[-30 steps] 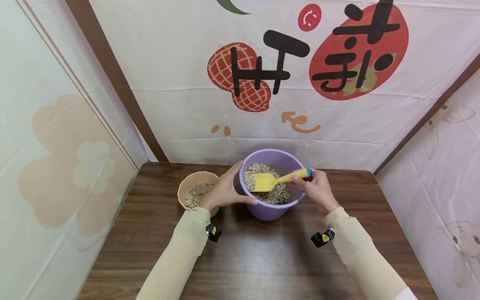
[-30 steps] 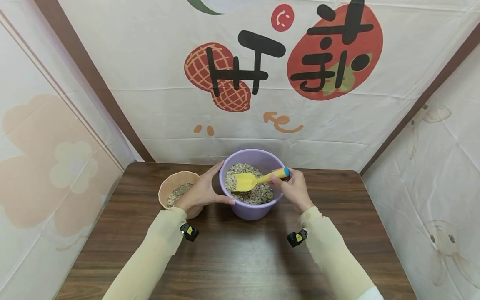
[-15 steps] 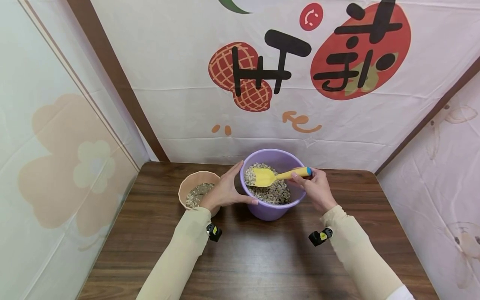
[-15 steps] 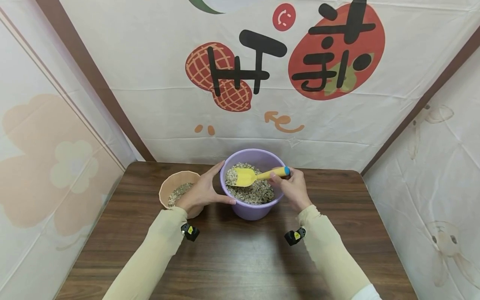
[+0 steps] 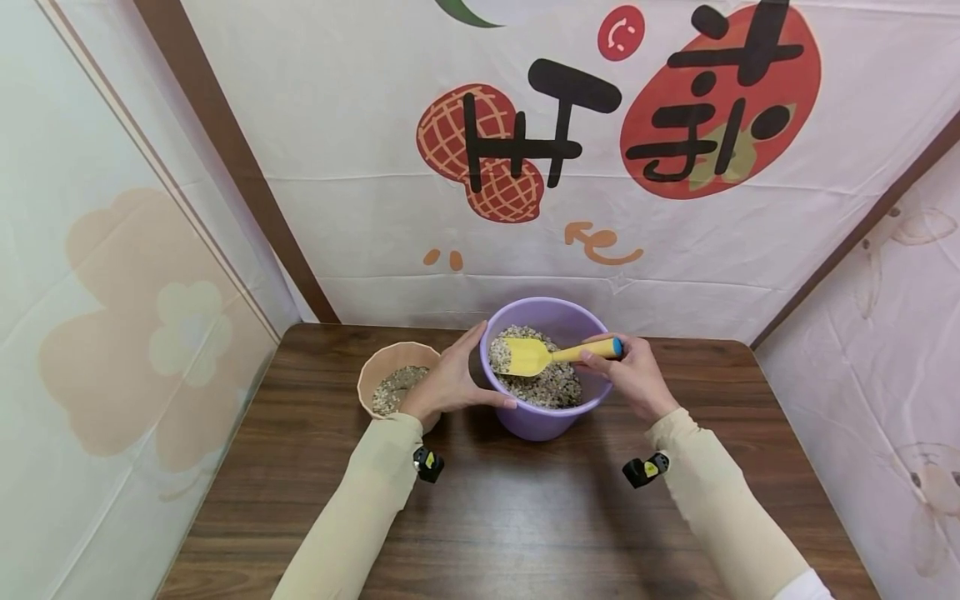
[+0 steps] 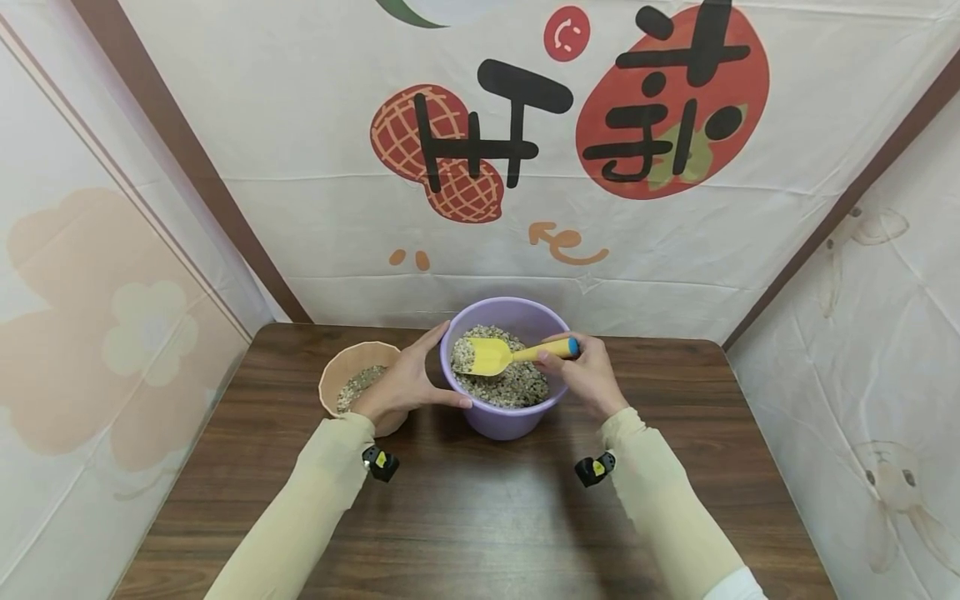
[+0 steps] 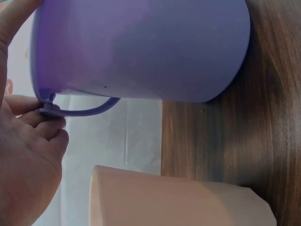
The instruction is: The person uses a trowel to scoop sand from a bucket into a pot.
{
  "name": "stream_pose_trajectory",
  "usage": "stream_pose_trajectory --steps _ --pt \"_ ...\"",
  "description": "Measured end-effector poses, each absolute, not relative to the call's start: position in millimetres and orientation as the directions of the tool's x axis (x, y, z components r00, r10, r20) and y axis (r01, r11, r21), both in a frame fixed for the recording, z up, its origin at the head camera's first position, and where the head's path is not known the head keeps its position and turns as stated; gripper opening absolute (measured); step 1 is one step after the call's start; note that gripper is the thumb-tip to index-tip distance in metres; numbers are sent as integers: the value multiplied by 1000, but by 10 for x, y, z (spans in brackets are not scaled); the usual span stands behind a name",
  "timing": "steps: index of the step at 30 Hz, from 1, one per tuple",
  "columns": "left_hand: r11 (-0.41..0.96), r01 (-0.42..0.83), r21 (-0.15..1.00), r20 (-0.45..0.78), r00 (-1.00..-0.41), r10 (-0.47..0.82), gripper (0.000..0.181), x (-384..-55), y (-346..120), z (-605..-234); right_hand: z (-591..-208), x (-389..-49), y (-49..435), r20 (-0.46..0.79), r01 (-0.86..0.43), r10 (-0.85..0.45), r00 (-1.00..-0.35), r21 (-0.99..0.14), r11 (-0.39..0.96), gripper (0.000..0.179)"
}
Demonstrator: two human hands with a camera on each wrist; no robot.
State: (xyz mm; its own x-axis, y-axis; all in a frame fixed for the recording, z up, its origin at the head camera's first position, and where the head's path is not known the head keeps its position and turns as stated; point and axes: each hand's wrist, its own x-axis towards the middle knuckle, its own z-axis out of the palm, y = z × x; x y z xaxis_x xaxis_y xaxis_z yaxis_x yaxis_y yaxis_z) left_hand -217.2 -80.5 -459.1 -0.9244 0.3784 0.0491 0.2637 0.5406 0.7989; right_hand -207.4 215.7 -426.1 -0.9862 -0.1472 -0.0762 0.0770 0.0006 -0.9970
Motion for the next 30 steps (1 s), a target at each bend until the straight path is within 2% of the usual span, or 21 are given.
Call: stream_pose_trajectory --steps 22,26,30 --pt "554 258 792 42 -928 371 140 -2172 -802 -4595 -4285 -1955 2350 -45 78 -163 -986 -977 -197 50" --pt "551 254 795 44 -930 366 140 -2171 -803 -4595 -4271 -1921 2393 -16 57 -161 -987 -966 -254 54" --pt "547 249 799 42 -931 362 141 -2165 -808 -4587 -4250 -1897 2430 28 24 -157 -987 -948 -318 50"
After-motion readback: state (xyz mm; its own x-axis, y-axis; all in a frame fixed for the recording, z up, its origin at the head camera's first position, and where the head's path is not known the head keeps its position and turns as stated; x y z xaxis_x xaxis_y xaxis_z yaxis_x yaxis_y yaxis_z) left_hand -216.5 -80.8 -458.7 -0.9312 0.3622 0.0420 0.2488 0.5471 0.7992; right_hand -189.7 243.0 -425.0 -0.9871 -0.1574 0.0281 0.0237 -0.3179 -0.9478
